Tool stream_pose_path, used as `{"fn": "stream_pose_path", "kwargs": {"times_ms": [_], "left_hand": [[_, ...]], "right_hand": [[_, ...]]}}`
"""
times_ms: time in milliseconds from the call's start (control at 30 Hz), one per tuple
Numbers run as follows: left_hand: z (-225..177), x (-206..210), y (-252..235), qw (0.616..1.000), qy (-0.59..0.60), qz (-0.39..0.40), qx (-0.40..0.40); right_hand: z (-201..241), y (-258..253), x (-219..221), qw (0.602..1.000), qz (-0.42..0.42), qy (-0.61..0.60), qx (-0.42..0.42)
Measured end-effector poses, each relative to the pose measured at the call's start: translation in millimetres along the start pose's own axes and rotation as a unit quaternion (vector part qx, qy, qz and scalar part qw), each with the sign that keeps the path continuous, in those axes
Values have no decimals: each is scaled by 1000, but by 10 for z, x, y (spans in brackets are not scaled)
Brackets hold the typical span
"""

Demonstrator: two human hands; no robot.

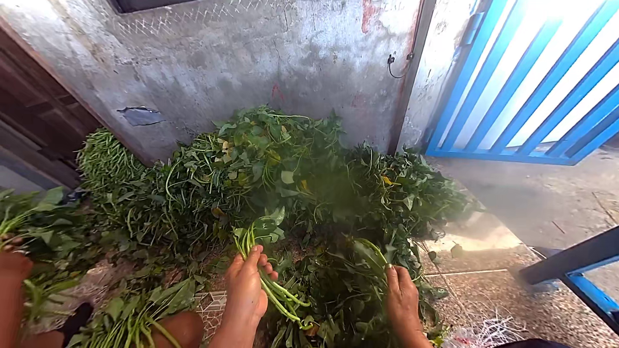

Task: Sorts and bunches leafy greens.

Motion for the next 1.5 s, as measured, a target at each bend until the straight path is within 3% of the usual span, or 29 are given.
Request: {"fn": "stream_pose_path", "kwargs": {"times_ms": [100,233,300,400,500,700,833,967,1200,1500], "left_hand": [[-11,15,14,1000,2,-1,-3],[8,-4,19,1000,6,-6,-6],[10,4,7,1000,3,-4,-6],[7,24,20,1000,6,1,-13],[22,43,58,999,0,14,-33],[137,107,87,995,-13,72,-70],[174,111,82,994,-30,87,-62],[189,80,38,994,-46,90,-41],[108,84,46,993,-23,108,-46],[55,128,95,989,-15,138,-43]], "right_hand": [[-238,-46,117,992,79,-85,41],[623,332,-158,963,20,-244,-111],[746,398,-112,951,42,-258,-163],[411,322,188,952,167,-241,-88],[352,430,267,948,184,-249,-79],[514,856,368,944,161,-107,-267],[572,1138,436,917,113,0,-383],[583,1274,481,890,82,22,-448],[585,1283,489,878,104,32,-467],[501,1242,517,901,142,20,-410]]}}
Point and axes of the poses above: each hand's wrist, its own y-axis away from the middle knuckle, its own x-axis out of the palm, z = x × y, the point moved 7 cm from there along -y, towards the middle knuckle
